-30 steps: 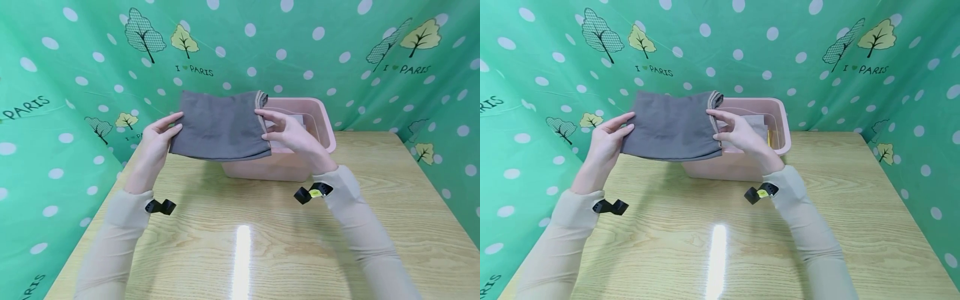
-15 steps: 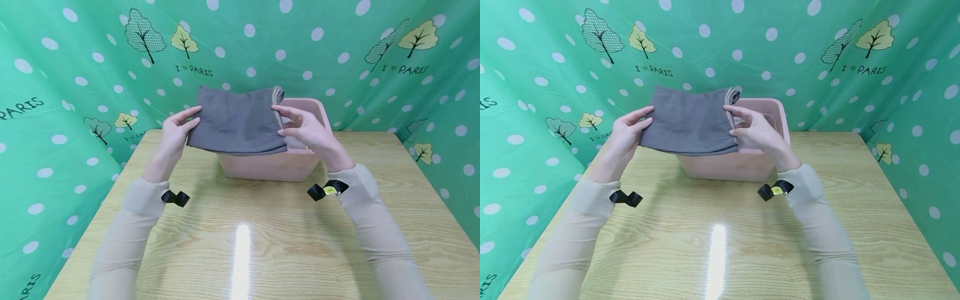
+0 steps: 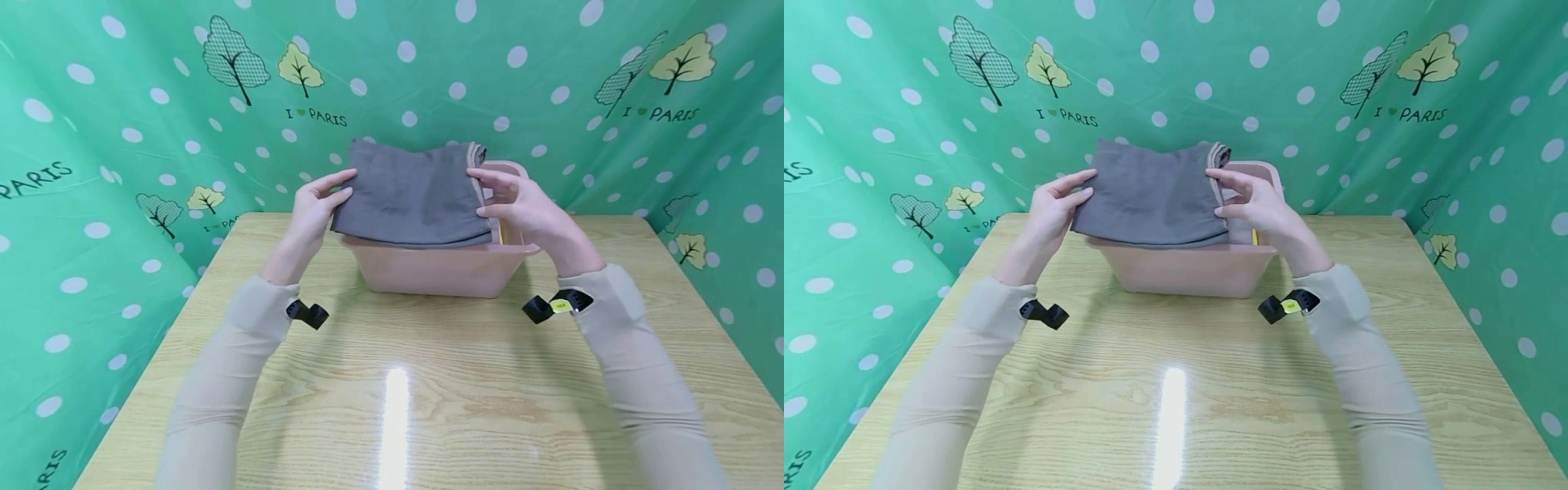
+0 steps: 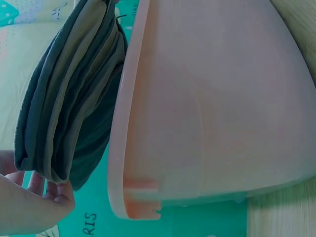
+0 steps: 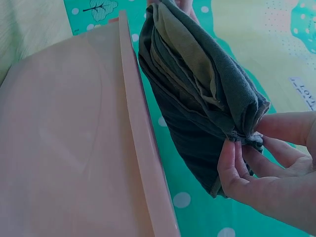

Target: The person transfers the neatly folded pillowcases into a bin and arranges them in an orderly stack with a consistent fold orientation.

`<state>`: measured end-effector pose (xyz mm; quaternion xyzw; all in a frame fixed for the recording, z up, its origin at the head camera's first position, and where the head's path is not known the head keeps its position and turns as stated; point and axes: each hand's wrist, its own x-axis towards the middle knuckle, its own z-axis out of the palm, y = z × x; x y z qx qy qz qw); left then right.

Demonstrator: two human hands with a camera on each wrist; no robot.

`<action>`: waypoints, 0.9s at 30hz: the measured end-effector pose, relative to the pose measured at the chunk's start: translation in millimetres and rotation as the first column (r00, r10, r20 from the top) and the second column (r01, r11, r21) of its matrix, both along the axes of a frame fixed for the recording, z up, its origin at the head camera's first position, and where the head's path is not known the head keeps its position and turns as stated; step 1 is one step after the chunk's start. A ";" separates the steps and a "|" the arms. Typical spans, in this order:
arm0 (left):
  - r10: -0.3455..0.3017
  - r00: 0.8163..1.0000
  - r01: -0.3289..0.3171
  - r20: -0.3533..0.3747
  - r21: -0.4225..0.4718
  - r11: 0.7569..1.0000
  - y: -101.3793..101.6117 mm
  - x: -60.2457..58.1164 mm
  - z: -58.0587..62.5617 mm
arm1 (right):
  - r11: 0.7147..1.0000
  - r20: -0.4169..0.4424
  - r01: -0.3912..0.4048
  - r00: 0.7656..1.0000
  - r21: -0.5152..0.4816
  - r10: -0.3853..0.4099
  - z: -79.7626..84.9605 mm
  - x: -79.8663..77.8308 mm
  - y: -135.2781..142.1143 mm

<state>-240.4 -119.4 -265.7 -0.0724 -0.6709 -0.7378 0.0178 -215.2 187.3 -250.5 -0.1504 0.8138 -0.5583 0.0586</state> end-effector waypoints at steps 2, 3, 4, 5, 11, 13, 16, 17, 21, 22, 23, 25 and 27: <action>-0.002 1.000 0.002 0.004 -0.017 1.000 2.9 -1.5 0.1 | 1.000 -0.003 0.003 1.000 0.014 -0.003 0.9 0.5 3.4; 0.001 1.000 -0.001 0.010 -0.017 1.000 4.4 -2.5 0.2 | 1.000 -0.004 0.002 1.000 0.013 -0.002 1.3 0.3 4.8; 0.002 1.000 -0.002 0.012 -0.019 1.000 5.8 -3.4 0.1 | 1.000 -0.005 0.003 1.000 0.014 -0.003 1.5 0.0 6.4; 0.007 1.000 -0.007 0.016 -0.016 1.000 7.5 -4.2 0.4 | 1.000 -0.005 0.002 1.000 0.016 -0.002 1.6 -0.3 7.7; 0.002 1.000 -0.003 0.023 0.010 1.000 17.3 -9.3 1.0 | 0.999 0.013 -0.005 1.000 0.032 0.005 0.7 -2.6 14.8; -0.004 0.999 0.003 0.035 0.028 1.000 20.5 -11.4 0.9 | 1.000 0.023 -0.005 1.000 0.023 0.005 0.2 -3.2 16.7; -0.002 0.999 0.000 0.053 0.047 0.999 25.1 -13.7 0.6 | 1.000 0.044 0.003 0.999 0.024 -0.004 0.1 -3.3 19.8; 0.000 0.998 -0.002 0.059 0.048 0.999 26.4 -14.5 0.3 | 1.000 0.049 0.007 0.999 0.030 -0.009 0.3 -3.3 20.8; -0.002 0.997 0.000 0.073 0.037 0.999 30.2 -16.6 -1.1 | 0.998 0.067 0.025 0.997 0.061 -0.029 0.7 -4.2 24.7; -0.005 0.997 0.002 0.080 0.034 0.999 30.8 -16.9 -1.4 | 0.998 0.071 0.028 0.997 0.064 -0.032 0.4 -4.9 25.3; -0.007 0.996 0.004 0.087 0.031 1.000 31.5 -17.5 -1.7 | 0.997 0.074 0.031 0.997 0.065 -0.035 0.0 -5.9 25.9; -0.006 0.995 0.004 0.102 0.014 1.000 32.8 -19.1 -2.5 | 0.997 0.084 0.034 0.996 0.064 -0.039 -1.0 -7.6 26.9; 0.000 0.993 0.001 0.118 -0.014 1.000 33.9 -21.3 -3.5 | 0.997 0.091 0.036 0.995 0.062 -0.042 -2.1 -9.3 27.8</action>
